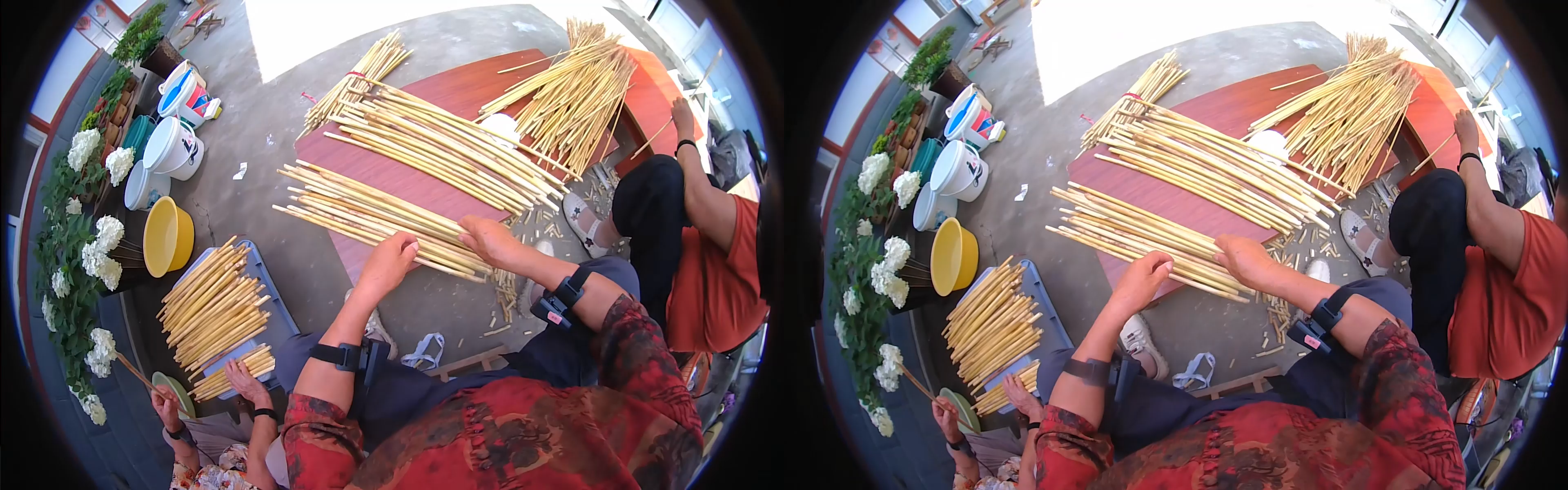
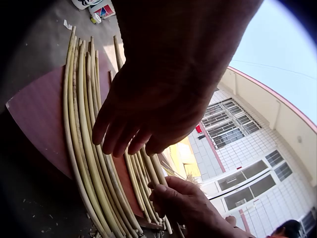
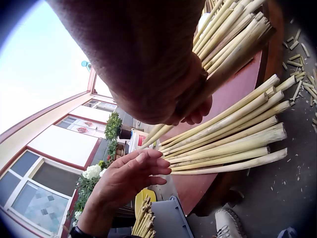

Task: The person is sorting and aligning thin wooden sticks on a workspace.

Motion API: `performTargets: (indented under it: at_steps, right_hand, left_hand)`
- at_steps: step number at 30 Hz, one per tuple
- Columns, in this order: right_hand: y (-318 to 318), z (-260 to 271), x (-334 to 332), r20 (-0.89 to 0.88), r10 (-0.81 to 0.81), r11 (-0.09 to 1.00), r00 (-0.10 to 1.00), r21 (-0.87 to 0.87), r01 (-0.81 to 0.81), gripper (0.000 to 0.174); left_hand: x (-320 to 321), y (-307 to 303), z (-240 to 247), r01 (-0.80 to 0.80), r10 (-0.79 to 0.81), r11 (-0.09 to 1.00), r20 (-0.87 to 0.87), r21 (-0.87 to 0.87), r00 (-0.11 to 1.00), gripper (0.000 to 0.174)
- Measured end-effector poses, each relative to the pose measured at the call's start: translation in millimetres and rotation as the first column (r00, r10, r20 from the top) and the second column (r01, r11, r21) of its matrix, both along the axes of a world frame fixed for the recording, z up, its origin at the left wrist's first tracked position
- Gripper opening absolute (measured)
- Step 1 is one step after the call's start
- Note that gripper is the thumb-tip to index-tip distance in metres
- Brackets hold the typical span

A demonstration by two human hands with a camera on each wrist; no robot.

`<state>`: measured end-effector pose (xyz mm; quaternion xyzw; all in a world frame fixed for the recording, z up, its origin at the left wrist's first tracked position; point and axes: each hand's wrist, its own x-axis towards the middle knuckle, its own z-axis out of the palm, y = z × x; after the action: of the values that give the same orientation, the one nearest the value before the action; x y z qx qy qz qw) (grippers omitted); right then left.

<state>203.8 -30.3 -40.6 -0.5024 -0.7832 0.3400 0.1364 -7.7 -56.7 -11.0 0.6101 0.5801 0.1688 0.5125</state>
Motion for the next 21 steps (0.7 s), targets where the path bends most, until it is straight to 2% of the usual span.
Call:
performTargets:
  at_steps: [1,3,4,6,10,13,14,16,21]
  right_hand:
    - [1,-1,-2,0.002,-0.004,1.000,1.000,-0.001,0.004,0.019]
    - [3,-2,-6,0.005,0.000,0.999,1.000,-0.034,0.000,0.018]
    - [4,-5,-8,0.007,-0.004,0.999,1.000,-0.035,0.004,0.018]
    - [6,-14,-12,0.068,0.041,0.999,0.997,0.016,-0.042,0.017]
    - [3,-21,-22,0.173,0.045,0.998,0.984,-0.051,-0.037,0.017]
    - [5,-29,-26,0.219,0.050,0.998,0.974,-0.037,-0.043,0.018]
    - [5,-28,-28,0.220,0.049,0.998,0.974,-0.037,-0.042,0.018]
    - [5,-28,-31,0.349,0.130,0.991,0.928,-0.007,-0.136,0.019]
    - [4,-37,-37,0.432,0.150,0.982,0.889,0.043,-0.186,0.020]
  left_hand:
    - [-1,-1,-9,0.004,-0.004,1.000,0.002,-0.001,1.000,0.024]
    - [-2,-5,-25,0.202,-0.143,0.949,-0.238,0.243,0.961,0.028]
    - [-4,-6,-32,0.204,-0.147,0.949,-0.236,0.242,0.961,0.028]
    - [-4,-8,-29,0.287,-0.190,0.929,-0.363,0.234,0.912,0.033]
    - [-4,-10,-28,0.304,-0.214,0.931,-0.372,0.201,0.903,0.036]
    - [-5,-11,-32,0.298,-0.190,0.918,-0.370,0.262,0.910,0.033]
    - [-6,-10,-32,0.311,-0.211,0.923,-0.379,0.225,0.901,0.035]
    - [-5,-10,-32,0.325,-0.233,0.927,-0.386,0.190,0.892,0.037]
    - [-3,-8,-37,0.320,-0.264,0.945,-0.426,0.063,0.865,0.044]
